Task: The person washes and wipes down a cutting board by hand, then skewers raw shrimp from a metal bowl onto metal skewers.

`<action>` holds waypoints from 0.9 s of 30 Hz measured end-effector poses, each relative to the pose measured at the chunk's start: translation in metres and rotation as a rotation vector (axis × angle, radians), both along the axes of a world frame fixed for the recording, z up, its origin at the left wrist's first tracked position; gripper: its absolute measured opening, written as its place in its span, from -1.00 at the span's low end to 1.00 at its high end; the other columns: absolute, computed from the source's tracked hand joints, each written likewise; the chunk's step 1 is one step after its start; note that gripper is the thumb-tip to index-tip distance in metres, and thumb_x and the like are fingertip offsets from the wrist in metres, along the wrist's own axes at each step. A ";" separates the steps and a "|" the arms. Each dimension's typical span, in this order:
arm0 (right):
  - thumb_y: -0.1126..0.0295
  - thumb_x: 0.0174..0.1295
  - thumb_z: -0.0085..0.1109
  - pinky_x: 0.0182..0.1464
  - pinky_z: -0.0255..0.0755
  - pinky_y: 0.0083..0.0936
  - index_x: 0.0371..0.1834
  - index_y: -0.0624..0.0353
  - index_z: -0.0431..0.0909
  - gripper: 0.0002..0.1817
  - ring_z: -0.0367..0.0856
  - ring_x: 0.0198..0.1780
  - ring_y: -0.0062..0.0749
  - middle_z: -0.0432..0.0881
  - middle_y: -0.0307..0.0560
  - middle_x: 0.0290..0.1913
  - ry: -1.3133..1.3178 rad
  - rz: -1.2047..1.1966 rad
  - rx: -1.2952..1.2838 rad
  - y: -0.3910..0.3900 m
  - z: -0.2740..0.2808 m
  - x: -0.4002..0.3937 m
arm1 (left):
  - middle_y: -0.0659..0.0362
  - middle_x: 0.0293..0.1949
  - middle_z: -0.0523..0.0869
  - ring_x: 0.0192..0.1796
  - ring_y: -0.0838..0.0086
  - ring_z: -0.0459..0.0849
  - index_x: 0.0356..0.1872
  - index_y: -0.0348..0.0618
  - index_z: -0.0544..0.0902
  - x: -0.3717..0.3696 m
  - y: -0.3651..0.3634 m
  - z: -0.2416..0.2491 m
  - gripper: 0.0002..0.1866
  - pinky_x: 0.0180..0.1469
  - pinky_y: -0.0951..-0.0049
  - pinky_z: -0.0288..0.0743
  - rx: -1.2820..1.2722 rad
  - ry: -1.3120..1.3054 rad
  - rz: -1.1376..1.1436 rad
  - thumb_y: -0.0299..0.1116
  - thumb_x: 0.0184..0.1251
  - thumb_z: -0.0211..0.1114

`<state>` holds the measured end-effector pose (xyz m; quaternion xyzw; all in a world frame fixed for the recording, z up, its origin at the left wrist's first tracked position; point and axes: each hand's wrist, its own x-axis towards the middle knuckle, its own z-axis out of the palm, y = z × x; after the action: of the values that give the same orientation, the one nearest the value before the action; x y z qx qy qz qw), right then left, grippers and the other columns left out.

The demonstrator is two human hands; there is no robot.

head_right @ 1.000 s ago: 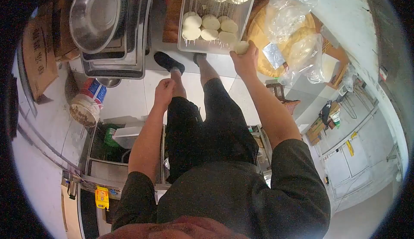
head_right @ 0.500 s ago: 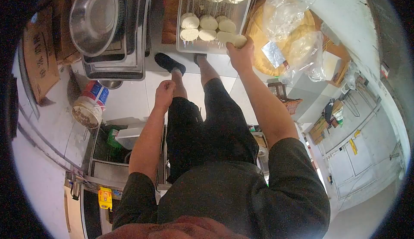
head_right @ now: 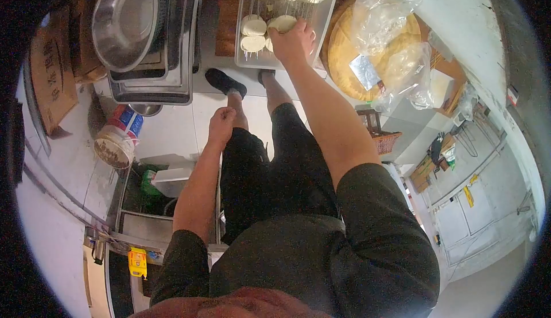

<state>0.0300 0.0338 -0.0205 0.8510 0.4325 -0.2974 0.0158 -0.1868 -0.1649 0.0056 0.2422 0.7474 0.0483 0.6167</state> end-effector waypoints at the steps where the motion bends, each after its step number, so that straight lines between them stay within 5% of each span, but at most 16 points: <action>1: -0.06 -0.07 0.32 0.35 0.00 -0.13 0.26 0.23 0.26 -0.13 0.16 0.33 0.01 0.27 0.17 0.25 -0.002 0.001 -0.007 0.003 -0.002 -0.003 | 0.00 -0.23 0.69 -0.14 0.27 0.67 -0.13 -0.29 0.59 -0.002 -0.003 -0.002 -0.65 -0.04 0.39 0.49 0.008 -0.001 0.004 -0.17 0.27 0.22; 14: -0.24 -0.05 0.19 0.40 -0.17 -0.11 0.36 0.22 0.19 0.00 -0.03 0.41 0.05 0.06 0.21 0.39 -0.154 0.163 -0.078 -0.015 -0.005 -0.009 | 0.08 -0.26 0.66 -0.19 0.40 0.61 -0.07 -0.33 0.57 -0.013 -0.009 0.004 -0.63 -0.05 0.46 0.45 -0.013 0.019 -0.028 -0.19 0.31 0.20; 19: -0.13 0.01 0.22 0.38 -0.07 -0.04 0.31 0.18 0.24 -0.13 0.07 0.38 0.10 0.12 0.20 0.36 -0.093 0.145 -0.008 -0.025 0.018 0.006 | -0.05 -0.14 0.70 -0.05 0.22 0.65 -0.04 -0.32 0.61 -0.032 -0.018 0.033 -0.57 0.02 0.34 0.46 0.014 0.100 -0.164 -0.12 0.32 0.14; 22: -0.03 0.06 0.21 0.35 0.02 0.01 0.29 0.16 0.26 -0.23 0.07 0.37 0.17 0.16 0.25 0.33 -0.031 0.180 -0.064 -0.063 0.055 0.026 | -0.15 -0.10 0.66 0.00 0.03 0.61 -0.09 -0.33 0.61 -0.071 -0.052 0.060 -0.51 0.03 0.21 0.45 -0.113 0.150 -0.358 -0.02 0.31 0.12; 23: -0.01 0.09 0.18 0.32 0.08 0.06 0.28 0.16 0.26 -0.27 0.15 0.34 0.21 0.19 0.28 0.31 0.049 0.143 -0.027 -0.090 0.055 0.039 | -0.17 -0.12 0.65 -0.01 0.00 0.61 -0.12 -0.33 0.62 -0.095 -0.082 0.053 -0.51 0.03 0.17 0.44 0.021 0.134 -0.493 -0.01 0.32 0.12; 24: 0.01 0.13 0.15 0.27 0.19 0.01 0.22 0.24 0.33 -0.33 0.31 0.26 0.16 0.32 0.28 0.24 0.189 0.072 -0.151 -0.104 0.081 0.049 | -0.19 0.01 0.60 0.11 -0.01 0.54 0.03 -0.33 0.56 -0.097 -0.073 0.076 -0.49 0.14 0.19 0.38 -0.210 0.009 -0.514 -0.03 0.34 0.10; 25: -0.03 0.13 0.15 0.23 0.28 -0.14 0.18 0.33 0.36 -0.30 0.42 0.19 0.08 0.46 0.27 0.14 0.322 -0.016 -0.226 -0.127 0.090 0.063 | -0.20 0.21 0.45 0.27 0.04 0.41 0.23 -0.35 0.38 -0.111 -0.092 0.072 -0.40 0.28 0.28 0.26 -0.062 -0.002 -0.452 -0.05 0.35 0.10; 27: -0.05 0.12 0.13 0.17 0.35 -0.21 0.06 0.34 0.47 -0.35 0.49 0.11 0.10 0.55 0.30 0.02 0.344 -0.055 -0.248 -0.188 0.111 0.076 | -0.13 0.30 0.35 0.34 0.14 0.33 0.34 -0.34 0.20 -0.117 -0.061 0.096 -0.31 0.34 0.33 0.16 -0.233 -0.204 -0.302 -0.05 0.37 0.10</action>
<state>0.1058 -0.1545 0.0903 0.7906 0.3654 -0.4898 0.0382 -0.3042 -0.2261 0.1019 0.2725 0.6369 -0.1072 0.7131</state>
